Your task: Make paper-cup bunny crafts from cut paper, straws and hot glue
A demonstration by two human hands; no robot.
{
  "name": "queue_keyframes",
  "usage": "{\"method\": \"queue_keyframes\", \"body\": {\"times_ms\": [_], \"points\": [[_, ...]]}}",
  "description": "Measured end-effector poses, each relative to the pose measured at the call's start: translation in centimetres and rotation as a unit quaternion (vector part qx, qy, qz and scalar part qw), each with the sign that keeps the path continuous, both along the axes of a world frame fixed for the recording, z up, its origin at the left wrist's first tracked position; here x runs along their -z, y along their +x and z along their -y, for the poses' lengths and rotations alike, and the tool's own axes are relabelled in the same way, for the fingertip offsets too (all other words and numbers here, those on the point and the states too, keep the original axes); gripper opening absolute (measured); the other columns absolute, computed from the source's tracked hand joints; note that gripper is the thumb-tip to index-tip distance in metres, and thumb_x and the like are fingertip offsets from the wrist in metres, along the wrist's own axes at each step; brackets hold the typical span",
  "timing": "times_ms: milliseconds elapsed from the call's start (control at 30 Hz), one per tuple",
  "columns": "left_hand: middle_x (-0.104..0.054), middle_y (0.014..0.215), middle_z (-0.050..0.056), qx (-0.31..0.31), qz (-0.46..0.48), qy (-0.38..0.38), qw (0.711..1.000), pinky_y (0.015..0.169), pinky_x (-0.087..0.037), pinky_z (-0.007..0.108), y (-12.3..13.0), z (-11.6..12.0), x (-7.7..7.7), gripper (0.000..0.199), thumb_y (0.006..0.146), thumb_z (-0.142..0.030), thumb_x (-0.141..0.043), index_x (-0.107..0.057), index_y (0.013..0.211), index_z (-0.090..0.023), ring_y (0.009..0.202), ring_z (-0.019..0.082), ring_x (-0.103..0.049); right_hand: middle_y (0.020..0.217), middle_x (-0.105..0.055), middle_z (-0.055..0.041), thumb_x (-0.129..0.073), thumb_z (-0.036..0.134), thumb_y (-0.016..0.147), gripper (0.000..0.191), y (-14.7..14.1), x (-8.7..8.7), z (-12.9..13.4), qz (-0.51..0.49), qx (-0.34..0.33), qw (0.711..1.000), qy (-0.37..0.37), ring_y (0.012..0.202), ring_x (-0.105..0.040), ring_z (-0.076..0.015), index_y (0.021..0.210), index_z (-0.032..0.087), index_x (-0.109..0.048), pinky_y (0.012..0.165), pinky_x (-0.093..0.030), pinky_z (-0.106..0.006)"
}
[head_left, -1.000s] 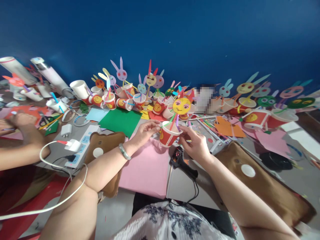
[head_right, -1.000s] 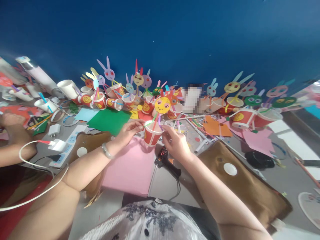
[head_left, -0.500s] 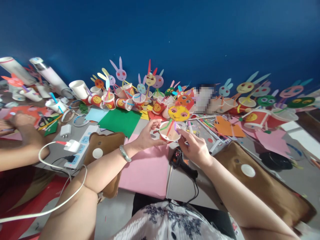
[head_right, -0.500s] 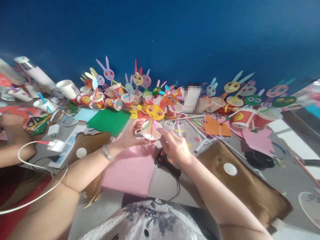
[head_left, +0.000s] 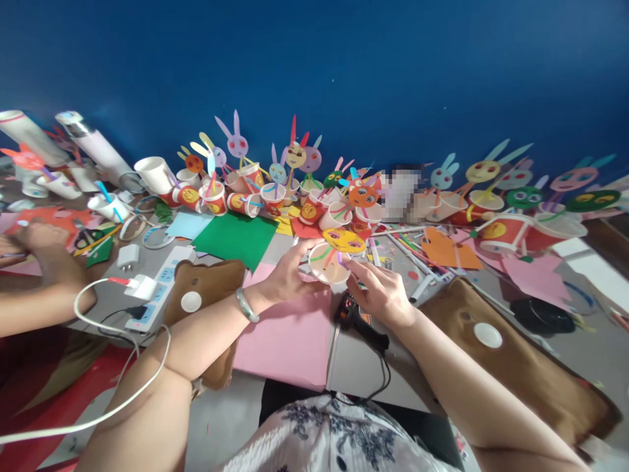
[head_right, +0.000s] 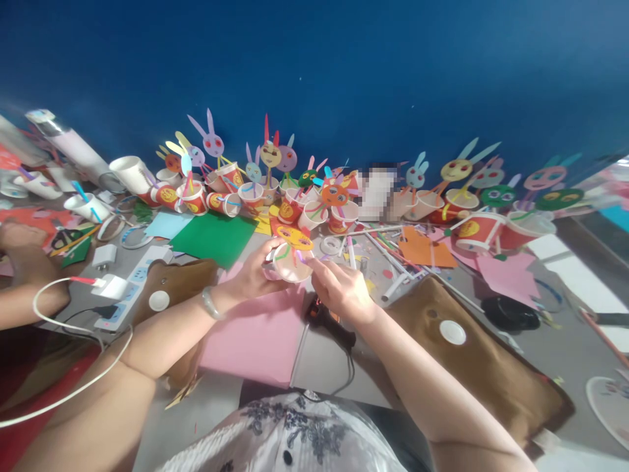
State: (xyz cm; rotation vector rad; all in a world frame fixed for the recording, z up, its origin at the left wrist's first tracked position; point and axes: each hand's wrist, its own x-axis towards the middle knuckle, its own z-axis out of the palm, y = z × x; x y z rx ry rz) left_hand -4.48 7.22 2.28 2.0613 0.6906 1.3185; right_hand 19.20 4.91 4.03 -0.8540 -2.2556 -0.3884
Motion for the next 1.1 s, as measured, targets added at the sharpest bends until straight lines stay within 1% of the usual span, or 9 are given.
{"method": "queue_keyframes", "body": {"times_ms": [200,300,400,500,600,733,867,967,1100], "points": [[-0.064,0.129,0.015,0.010,0.032,-0.080,0.996,0.100,-0.054,0.042,0.3,0.1,-0.1,0.079,0.075,-0.055,-0.082,-0.048,0.136,-0.019,0.120,0.030,-0.064,0.088,-0.076,-0.0039,-0.054,0.011,0.090,0.045,0.0,0.1,-0.1,-0.017,-0.003,0.998,-0.052,0.068,-0.072,-0.0157,0.133,0.022,-0.054,0.059,-0.054,-0.026],[-0.065,0.127,0.015,0.005,0.036,-0.098,0.995,0.099,-0.054,0.041,0.3,0.2,-0.1,0.079,0.073,-0.051,-0.085,-0.050,0.135,-0.018,0.118,0.029,-0.065,0.085,-0.075,-0.0037,-0.051,0.015,0.090,0.041,0.1,0.0,-0.1,-0.039,0.001,0.996,-0.085,0.067,-0.071,-0.0174,0.131,0.022,-0.056,0.059,-0.054,-0.028],[-0.065,0.128,0.015,0.000,0.031,-0.108,0.994,0.098,-0.054,0.042,0.2,0.1,-0.1,0.078,0.071,-0.050,-0.087,-0.052,0.134,-0.018,0.118,0.030,-0.065,0.089,-0.075,-0.0056,-0.050,0.021,0.092,0.034,-0.1,-0.6,0.0,-0.100,0.013,0.987,-0.127,0.074,-0.073,-0.0198,0.125,0.022,-0.061,0.067,-0.057,-0.032],[-0.061,0.135,0.015,0.009,0.012,-0.119,0.993,0.103,-0.051,0.045,0.2,0.2,-0.1,0.081,0.070,-0.048,-0.088,-0.051,0.136,-0.021,0.125,0.031,-0.061,0.097,-0.075,-0.0075,-0.060,0.028,0.089,0.024,-0.8,-1.4,0.0,-0.179,0.031,0.971,-0.157,0.082,-0.072,-0.0220,0.113,0.023,-0.066,0.076,-0.059,-0.036],[-0.056,0.141,0.017,0.029,0.006,-0.136,0.990,0.109,-0.047,0.049,0.3,0.5,-0.1,0.087,0.069,-0.046,-0.089,-0.047,0.141,-0.021,0.131,0.033,-0.056,0.104,-0.073,-0.0088,-0.067,0.028,0.085,0.018,-1.5,-2.0,0.0,-0.221,0.044,0.958,-0.178,0.093,-0.071,-0.0246,0.102,0.023,-0.069,0.082,-0.058,-0.039],[-0.053,0.142,0.017,0.065,0.007,-0.198,0.978,0.107,-0.049,0.050,0.6,1.3,-0.1,0.091,0.069,-0.046,-0.088,-0.043,0.145,-0.023,0.131,0.034,-0.054,0.110,-0.072,-0.0086,-0.070,0.029,0.084,0.022,-1.9,-2.1,0.1,-0.234,0.033,0.943,-0.234,0.101,-0.069,-0.0269,0.106,0.024,-0.071,0.087,-0.057,-0.043],[-0.054,0.138,0.015,0.080,0.011,-0.236,0.968,0.103,-0.052,0.049,0.8,1.6,0.0,0.094,0.068,-0.047,-0.089,-0.041,0.146,-0.025,0.126,0.033,-0.056,0.108,-0.072,-0.0072,-0.068,0.031,0.087,0.011,-2.0,-1.8,0.1,-0.251,0.024,0.932,-0.260,0.102,-0.069,-0.0268,0.095,0.024,-0.073,0.089,-0.056,-0.044],[-0.058,0.133,0.015,0.082,0.000,-0.242,0.967,0.103,-0.051,0.051,0.9,1.6,0.1,0.098,0.068,-0.047,-0.089,-0.036,0.148,-0.024,0.120,0.032,-0.060,0.106,-0.071,-0.0069,-0.066,0.029,0.089,0.009,-2.1,-1.7,0.1,-0.249,0.017,0.930,-0.269,0.100,-0.068,-0.0255,0.093,0.024,-0.072,0.088,-0.056,-0.042],[-0.058,0.136,0.016,0.090,0.005,-0.237,0.967,0.103,-0.052,0.051,1.0,1.7,-0.1,0.097,0.070,-0.045,-0.088,-0.035,0.148,-0.023,0.119,0.032,-0.063,0.108,-0.070,-0.0069,-0.066,0.027,0.088,0.010,-2.1,-1.2,0.2,-0.239,0.006,0.933,-0.270,0.100,-0.067,-0.0243,0.096,0.024,-0.072,0.086,-0.055,-0.040]]}}
